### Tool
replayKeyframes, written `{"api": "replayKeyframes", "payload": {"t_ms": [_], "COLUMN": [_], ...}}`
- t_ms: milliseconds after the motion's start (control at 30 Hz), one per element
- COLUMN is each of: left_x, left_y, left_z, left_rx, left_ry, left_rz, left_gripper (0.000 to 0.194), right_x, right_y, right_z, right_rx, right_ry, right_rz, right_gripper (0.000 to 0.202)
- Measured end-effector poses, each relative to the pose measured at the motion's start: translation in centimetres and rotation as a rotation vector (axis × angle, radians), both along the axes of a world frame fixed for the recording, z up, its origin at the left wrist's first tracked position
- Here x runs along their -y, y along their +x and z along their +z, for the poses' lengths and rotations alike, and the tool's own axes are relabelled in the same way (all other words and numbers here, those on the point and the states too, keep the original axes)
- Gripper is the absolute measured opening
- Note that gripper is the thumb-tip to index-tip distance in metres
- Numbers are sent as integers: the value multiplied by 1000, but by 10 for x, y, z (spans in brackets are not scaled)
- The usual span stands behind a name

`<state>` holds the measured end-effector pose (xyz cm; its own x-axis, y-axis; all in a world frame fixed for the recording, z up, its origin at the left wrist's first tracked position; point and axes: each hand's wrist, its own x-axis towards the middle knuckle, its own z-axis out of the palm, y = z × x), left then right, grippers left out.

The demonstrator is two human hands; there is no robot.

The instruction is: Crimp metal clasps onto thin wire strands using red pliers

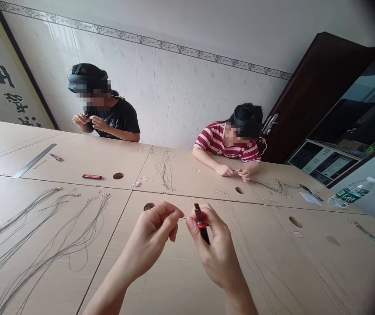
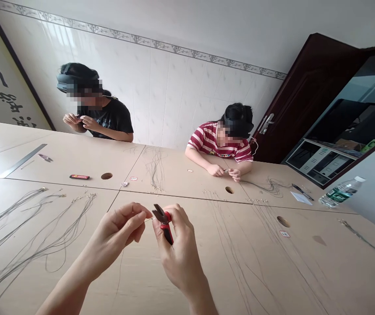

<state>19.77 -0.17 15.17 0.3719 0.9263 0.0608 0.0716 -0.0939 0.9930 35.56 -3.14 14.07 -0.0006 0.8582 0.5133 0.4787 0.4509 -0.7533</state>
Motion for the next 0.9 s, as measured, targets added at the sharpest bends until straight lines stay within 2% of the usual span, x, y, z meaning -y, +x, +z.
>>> {"api": "replayKeyframes", "payload": {"t_ms": [333,633,900], "left_x": [-1,0,-1], "left_y": [0,0,1], "left_z": [1,4,5], "left_rx": [-74,-74,-68], "left_ry": [16,8,6], "left_rz": [-5,-7,-9], "left_gripper": [29,25,29], "right_x": [-1,-1,0], "right_y": [2,2,2], "right_z": [1,1,1], "right_rx": [17,15,13], "right_ry": [11,-15,-30], "right_rz": [-5,4,9], "right_gripper": [12,13,14]}}
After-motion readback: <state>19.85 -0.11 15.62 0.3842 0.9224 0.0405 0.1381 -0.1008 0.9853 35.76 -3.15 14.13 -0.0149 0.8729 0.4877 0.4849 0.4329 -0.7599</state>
